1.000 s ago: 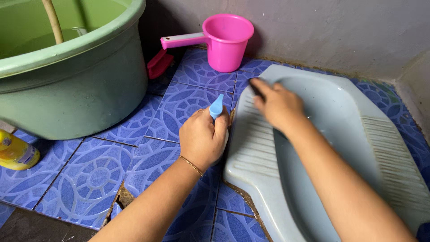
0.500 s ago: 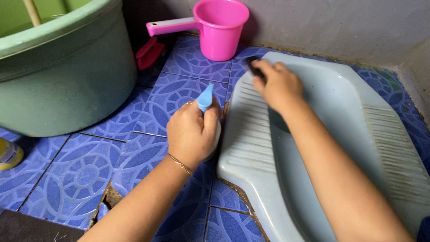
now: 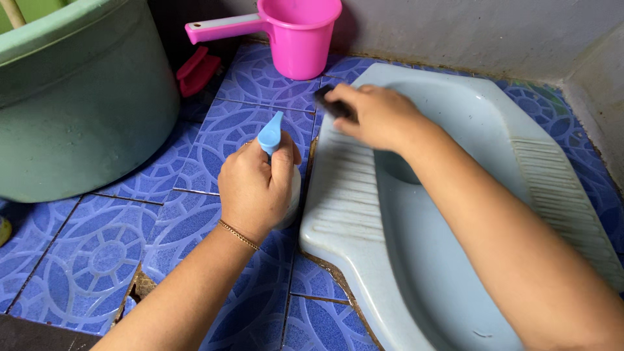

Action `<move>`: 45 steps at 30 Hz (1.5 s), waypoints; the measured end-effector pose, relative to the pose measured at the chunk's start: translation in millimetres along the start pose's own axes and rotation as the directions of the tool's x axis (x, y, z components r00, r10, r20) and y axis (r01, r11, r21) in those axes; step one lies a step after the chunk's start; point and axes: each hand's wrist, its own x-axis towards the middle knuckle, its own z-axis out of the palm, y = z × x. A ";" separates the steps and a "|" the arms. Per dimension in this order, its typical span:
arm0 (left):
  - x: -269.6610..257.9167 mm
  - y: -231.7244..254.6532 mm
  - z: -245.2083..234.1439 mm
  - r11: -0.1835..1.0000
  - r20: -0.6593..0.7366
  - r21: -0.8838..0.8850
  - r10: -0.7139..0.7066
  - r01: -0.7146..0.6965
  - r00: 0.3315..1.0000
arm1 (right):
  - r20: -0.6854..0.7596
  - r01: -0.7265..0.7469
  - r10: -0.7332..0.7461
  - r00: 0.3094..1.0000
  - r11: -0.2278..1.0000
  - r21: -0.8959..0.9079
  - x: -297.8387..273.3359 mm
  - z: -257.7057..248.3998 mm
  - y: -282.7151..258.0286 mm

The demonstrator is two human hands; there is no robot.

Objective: The person scrubs a squat toilet with a black scrubbing pad while holding a blue pump bottle. They clean the footrests and the inner bowl of the toilet throughout the video.

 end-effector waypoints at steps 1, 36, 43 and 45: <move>0.3 -0.2 0.3 1.000 -0.003 0.003 0.006 -0.006 1.000 | 0.021 0.107 -0.107 0.994 0.993 0.043 -3.5 0.5 -2.1; 1.7 -6.1 6.0 0.995 -0.030 0.098 0.023 -0.020 0.999 | -0.095 -0.018 0.033 0.995 0.988 0.153 -49.3 -0.6 -10.6; 1.9 -2.3 4.6 1.000 -0.026 0.021 0.017 -0.017 1.000 | -0.015 -0.275 0.278 0.960 0.955 0.110 -49.3 -13.9 -13.9; 1.5 -2.6 5.0 0.999 -0.021 0.040 0.001 0.000 1.000 | -0.034 -0.280 0.284 0.958 0.955 0.096 -51.5 -15.5 -11.5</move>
